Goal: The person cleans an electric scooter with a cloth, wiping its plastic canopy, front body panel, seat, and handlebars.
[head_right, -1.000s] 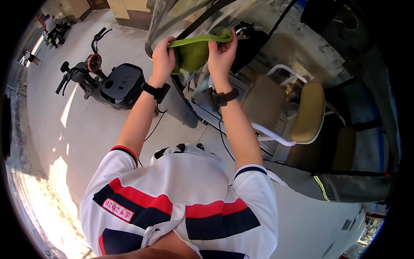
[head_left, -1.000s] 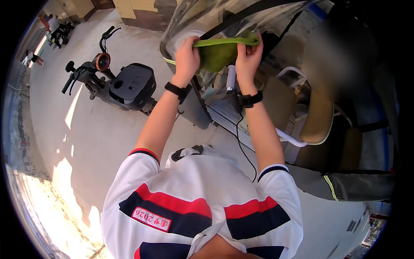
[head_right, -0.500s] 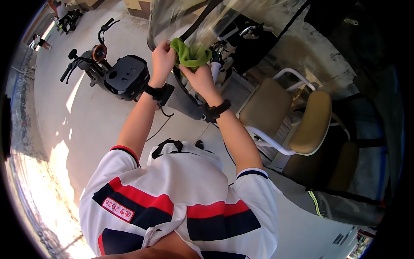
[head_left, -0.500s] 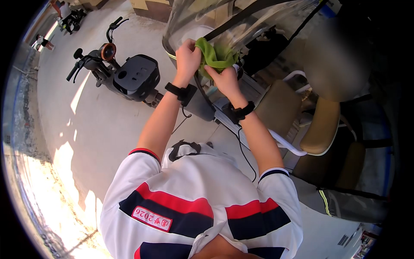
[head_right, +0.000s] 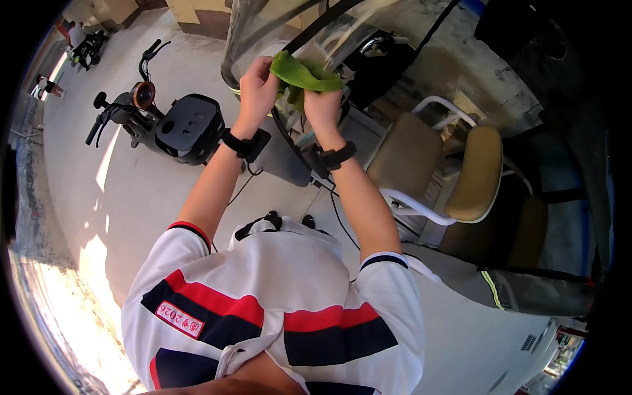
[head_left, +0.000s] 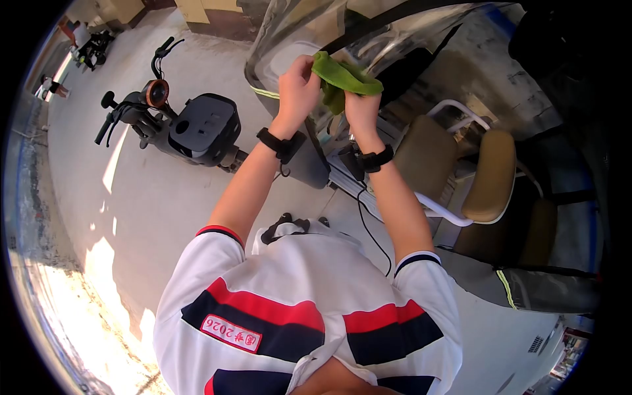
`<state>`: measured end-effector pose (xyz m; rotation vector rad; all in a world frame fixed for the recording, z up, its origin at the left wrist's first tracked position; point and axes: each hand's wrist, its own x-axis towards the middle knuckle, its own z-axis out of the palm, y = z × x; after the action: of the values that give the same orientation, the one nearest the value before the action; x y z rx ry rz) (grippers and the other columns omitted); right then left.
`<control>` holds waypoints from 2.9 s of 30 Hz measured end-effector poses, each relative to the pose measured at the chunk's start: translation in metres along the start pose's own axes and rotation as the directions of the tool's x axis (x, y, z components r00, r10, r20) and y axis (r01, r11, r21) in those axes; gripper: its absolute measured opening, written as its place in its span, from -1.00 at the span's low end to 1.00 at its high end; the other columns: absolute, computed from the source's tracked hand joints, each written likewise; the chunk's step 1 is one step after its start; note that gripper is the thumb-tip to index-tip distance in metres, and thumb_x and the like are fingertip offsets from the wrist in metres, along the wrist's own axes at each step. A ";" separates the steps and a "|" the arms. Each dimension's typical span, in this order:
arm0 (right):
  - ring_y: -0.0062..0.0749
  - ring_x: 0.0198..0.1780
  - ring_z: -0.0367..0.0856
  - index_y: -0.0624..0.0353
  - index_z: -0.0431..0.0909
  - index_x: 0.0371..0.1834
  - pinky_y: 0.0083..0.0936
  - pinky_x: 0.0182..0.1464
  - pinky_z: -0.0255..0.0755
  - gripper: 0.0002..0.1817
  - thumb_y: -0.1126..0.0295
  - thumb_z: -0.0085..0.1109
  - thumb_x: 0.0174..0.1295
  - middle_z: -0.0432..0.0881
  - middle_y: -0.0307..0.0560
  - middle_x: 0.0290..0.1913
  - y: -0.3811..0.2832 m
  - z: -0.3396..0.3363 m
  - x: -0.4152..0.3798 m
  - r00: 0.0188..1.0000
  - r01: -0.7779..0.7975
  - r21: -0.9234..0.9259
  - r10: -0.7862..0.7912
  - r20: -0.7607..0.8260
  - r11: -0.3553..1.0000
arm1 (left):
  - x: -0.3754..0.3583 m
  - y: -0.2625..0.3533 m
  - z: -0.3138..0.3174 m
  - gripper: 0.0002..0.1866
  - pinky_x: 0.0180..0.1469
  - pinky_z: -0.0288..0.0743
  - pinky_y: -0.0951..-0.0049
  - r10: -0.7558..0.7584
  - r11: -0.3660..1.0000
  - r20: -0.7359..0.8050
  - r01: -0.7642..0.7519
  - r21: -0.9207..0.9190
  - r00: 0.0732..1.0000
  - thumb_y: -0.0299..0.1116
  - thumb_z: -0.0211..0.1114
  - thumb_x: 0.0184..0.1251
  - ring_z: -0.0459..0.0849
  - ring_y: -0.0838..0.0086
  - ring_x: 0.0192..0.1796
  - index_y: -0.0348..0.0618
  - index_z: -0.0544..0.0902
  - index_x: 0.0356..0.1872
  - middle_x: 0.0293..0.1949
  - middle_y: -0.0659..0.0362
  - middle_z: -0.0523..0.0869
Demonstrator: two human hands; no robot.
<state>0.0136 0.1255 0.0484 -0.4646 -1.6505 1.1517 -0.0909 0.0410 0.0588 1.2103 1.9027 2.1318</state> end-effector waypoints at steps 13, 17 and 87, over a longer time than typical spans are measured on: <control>-0.53 -0.15 0.64 0.40 0.65 -0.10 -0.53 -0.08 0.50 -0.82 0.54 0.20 0.31 0.73 -0.13 -0.16 -0.056 -0.036 0.030 0.984 0.050 0.156 -0.022 -0.177 0.986 | 0.010 0.037 0.021 -0.78 -0.19 0.60 0.35 0.228 0.973 0.103 -0.225 -0.046 0.968 -0.53 0.30 0.31 0.80 0.21 -0.19 -0.32 0.60 -0.05 -0.23 -0.08 0.77; -0.51 -0.05 0.63 0.39 0.62 -0.01 -0.55 0.01 0.50 -0.79 0.57 0.14 0.35 0.70 -0.12 -0.04 -0.060 -0.050 0.038 0.984 0.106 0.179 -0.078 -0.159 0.978 | 0.011 0.049 0.033 -0.74 -0.15 0.60 0.30 0.294 0.953 0.102 -0.284 -0.104 0.950 -0.53 0.30 0.31 0.79 0.12 -0.17 -0.31 0.57 -0.01 -0.24 -0.08 0.76; -0.33 0.30 0.46 0.08 0.38 0.34 -0.27 0.37 0.29 -0.43 -0.08 -0.20 0.51 0.49 -0.19 0.29 -0.049 0.001 0.042 0.922 -0.254 0.868 -0.165 0.351 0.426 | -0.051 0.055 -0.055 -0.22 0.33 0.35 0.05 0.492 0.810 0.215 -0.534 0.244 0.844 -0.76 0.22 -0.12 0.37 -0.20 0.33 -0.25 0.34 0.31 0.34 -0.23 0.32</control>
<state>0.0069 0.1337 0.1119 0.4875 -1.0301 2.0770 -0.0615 -0.0435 0.0832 2.0940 2.0583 1.9191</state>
